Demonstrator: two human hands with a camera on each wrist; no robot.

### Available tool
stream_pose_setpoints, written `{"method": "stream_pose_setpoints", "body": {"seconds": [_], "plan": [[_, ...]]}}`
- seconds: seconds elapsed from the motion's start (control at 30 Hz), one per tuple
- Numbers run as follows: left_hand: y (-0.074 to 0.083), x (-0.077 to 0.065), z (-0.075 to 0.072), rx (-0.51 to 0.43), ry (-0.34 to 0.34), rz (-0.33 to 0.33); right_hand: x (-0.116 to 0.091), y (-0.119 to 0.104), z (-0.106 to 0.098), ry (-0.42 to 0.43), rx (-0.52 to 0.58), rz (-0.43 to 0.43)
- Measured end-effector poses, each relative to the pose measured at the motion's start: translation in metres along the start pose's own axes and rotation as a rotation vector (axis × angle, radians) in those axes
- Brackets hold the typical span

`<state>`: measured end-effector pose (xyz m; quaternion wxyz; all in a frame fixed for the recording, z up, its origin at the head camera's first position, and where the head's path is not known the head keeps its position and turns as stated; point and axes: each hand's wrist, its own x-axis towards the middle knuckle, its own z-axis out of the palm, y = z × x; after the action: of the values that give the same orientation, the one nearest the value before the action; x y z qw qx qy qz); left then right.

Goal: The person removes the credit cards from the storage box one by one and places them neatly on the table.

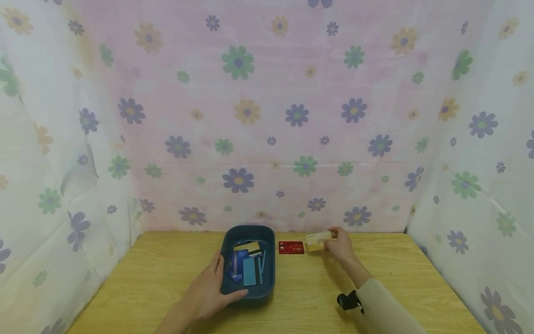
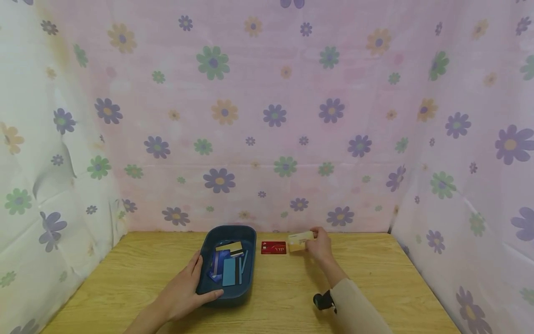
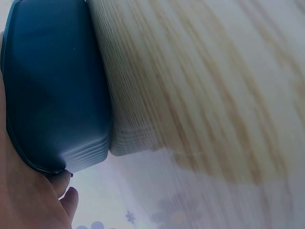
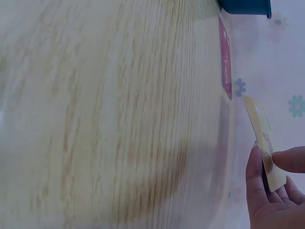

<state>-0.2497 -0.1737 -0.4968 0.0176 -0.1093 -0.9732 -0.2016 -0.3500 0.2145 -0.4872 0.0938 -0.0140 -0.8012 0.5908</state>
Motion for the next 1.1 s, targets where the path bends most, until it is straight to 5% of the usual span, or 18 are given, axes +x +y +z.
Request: {"method": "stream_pose_setpoints", "body": {"seconds": [0.47, 1.1], "plan": [[0.000, 0.000, 0.001, -0.002, -0.003, 0.000, 0.007, 0.016, 0.000, 0.020, -0.153, 0.056], [0.000, 0.001, 0.001, -0.003, 0.008, 0.011, 0.012, 0.018, 0.002, -0.013, -0.418, -0.007]]}}
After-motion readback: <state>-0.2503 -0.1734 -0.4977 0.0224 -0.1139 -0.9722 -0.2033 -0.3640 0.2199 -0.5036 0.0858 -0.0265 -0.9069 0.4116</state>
